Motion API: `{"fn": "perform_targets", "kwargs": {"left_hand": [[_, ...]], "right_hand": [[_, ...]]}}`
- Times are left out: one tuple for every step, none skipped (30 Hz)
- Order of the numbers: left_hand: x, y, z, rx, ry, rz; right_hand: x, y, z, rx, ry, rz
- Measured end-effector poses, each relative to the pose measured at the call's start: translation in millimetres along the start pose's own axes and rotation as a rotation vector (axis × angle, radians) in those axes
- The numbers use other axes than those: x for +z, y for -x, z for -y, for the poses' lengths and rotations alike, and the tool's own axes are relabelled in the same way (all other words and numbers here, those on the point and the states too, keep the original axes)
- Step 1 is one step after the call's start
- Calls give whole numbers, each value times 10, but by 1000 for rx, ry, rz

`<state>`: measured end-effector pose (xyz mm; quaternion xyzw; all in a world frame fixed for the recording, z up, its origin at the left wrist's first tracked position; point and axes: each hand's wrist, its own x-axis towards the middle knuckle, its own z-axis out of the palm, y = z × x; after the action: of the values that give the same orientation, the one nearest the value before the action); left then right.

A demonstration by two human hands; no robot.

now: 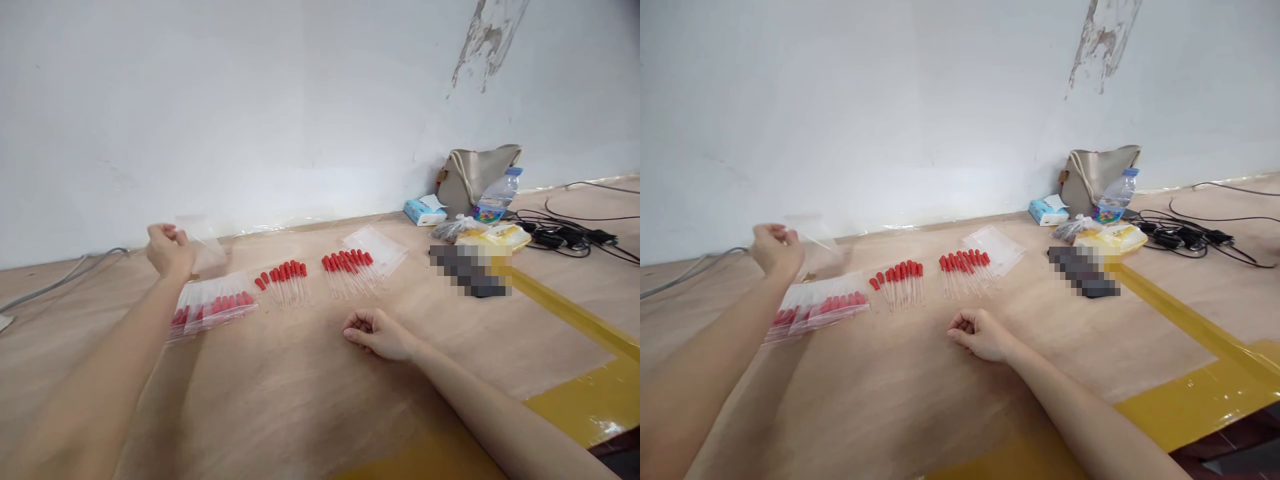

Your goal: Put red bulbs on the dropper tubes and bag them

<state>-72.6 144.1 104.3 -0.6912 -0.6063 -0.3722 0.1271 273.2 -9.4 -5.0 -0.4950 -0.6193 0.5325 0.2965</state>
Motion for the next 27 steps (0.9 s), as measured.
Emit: {"fn": "perform_targets", "kwargs": {"left_hand": [[-30, 59, -41, 14, -38, -65], [-56, 167, -105, 55, -84, -113], [-77, 327, -193, 136, -131, -139], [-97, 537, -304, 259, -165, -77], [-116, 785, -431, 370, -160, -12], [-137, 1052, -567, 501, -122, 128], [-163, 1317, -701, 598, -78, 263], [-193, 1555, -822, 624, -49, 394], [-228, 1747, -919, 633, -4, 497], [-264, 1882, -985, 645, 48, 588], [-299, 1954, -1016, 678, 100, 648], [-329, 1970, -1012, 739, 141, 701], [-352, 1942, -978, 796, 170, 740], [-365, 1888, -923, 832, 179, 765], [-368, 1826, -858, 847, 171, 788], [-359, 1772, -793, 849, 163, 805], [-340, 1738, -737, 847, 155, 829], [-313, 1729, -697, 838, 152, 851], [-282, 1745, -676, 820, 152, 868], [-248, 1782, -674, 789, 150, 874], [-217, 1834, -688, 746, 144, 868], [-191, 1892, -714, 698, 136, 853], [-170, 1949, -744, 654, 126, 835], [-154, 1999, -774, 619, 115, 822], [-143, 2040, -799, 590, 107, 807], [-136, 2071, -817, 566, 103, 787], [-130, 2092, -826, 544, 102, 765]], "right_hand": [[-3, 0, 1, 1, 2, 1], [-7, -2, 1, 1, 2, 3], [-11, -5, 0, 0, 0, 6], [-14, -8, -2, -2, -4, 8], [-16, -11, -6, -4, -9, 8], [-16, -13, -10, -6, -12, 6], [-15, -12, -16, -8, -13, 2], [-12, -10, -22, -10, -13, -2], [-9, -5, -29, -12, -15, -5], [-10, -1, -37, -13, -20, -4], [-17, 1, -46, -11, -26, -2], [-36, -3, -54, -8, -27, -10], [-69, -16, -61, -10, -13, -38], [-119, -39, -67, -21, 20, -95], [-185, -75, -68, -41, 74, -181], [-265, -123, -65, -68, 146, -287], [-356, -180, -56, -94, 229, -399], [-451, -242, -40, -98, 310, -491], [-542, -305, -18, -78, 395, -545], [-623, -364, 8, -42, 484, -579], [-690, -415, 36, 3, 572, -607], [-738, -455, 62, 37, 635, -622], [-767, -484, 84, 75, 681, -620], [-780, -502, 99, 112, 714, -607], [-779, -510, 105, 146, 742, -587], [-769, -513, 103, 178, 770, -566], [-757, -513, 94, 211, 805, -550]]}}
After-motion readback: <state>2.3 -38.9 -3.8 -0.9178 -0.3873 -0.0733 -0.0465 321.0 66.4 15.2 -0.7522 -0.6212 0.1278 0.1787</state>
